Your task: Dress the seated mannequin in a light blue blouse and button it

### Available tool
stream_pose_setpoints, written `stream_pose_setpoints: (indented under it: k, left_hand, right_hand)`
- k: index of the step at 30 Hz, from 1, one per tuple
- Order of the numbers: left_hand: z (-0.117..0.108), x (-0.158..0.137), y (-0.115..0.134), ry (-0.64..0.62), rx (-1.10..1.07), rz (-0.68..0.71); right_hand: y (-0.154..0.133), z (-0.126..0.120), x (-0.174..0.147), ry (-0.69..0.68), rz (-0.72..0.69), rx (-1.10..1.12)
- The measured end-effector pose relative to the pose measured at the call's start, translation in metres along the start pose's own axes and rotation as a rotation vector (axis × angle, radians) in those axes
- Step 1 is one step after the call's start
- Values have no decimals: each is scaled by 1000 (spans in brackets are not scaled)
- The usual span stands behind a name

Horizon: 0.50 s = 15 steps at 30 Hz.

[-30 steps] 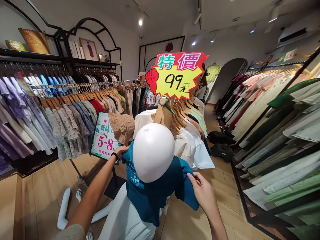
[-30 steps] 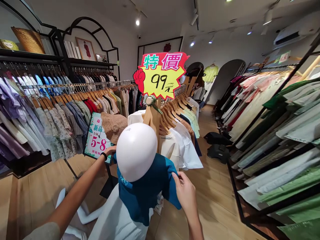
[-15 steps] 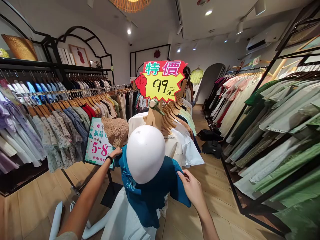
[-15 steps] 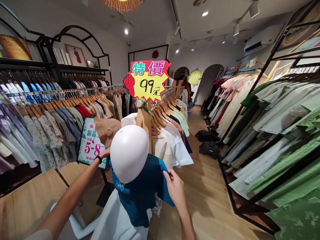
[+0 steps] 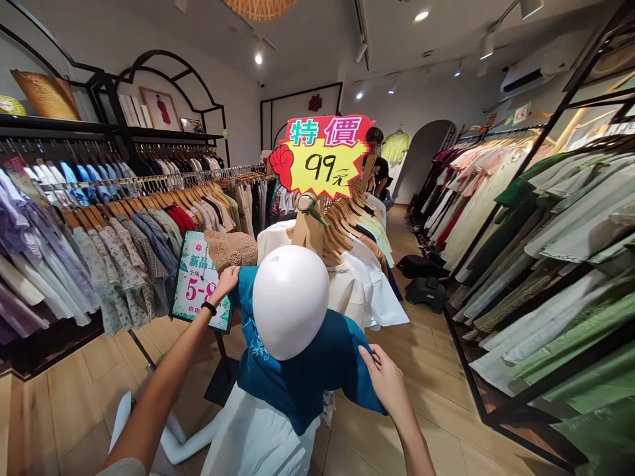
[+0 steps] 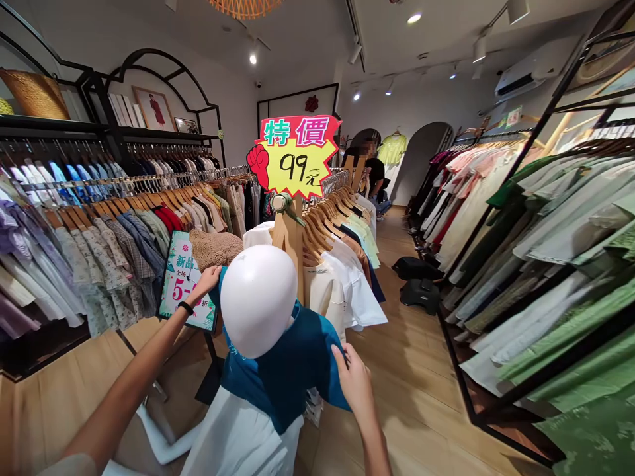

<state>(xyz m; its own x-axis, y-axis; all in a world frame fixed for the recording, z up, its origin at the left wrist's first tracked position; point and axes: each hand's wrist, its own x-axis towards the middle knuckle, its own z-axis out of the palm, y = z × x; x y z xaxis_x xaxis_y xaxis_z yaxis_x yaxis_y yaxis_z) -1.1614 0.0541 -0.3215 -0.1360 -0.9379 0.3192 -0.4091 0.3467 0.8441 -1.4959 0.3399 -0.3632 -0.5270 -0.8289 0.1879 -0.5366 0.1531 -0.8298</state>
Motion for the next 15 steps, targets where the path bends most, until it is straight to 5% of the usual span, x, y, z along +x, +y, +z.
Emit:
stream_pose_setpoints:
  k: [8,15]
  left_hand:
    - [9,-12,39,-61,21,52]
    - [3,2,39,-62,-16,-44]
  right_hand:
    - [0,-11,-4,242,84,-71]
    - [29,3,6,178,85,101]
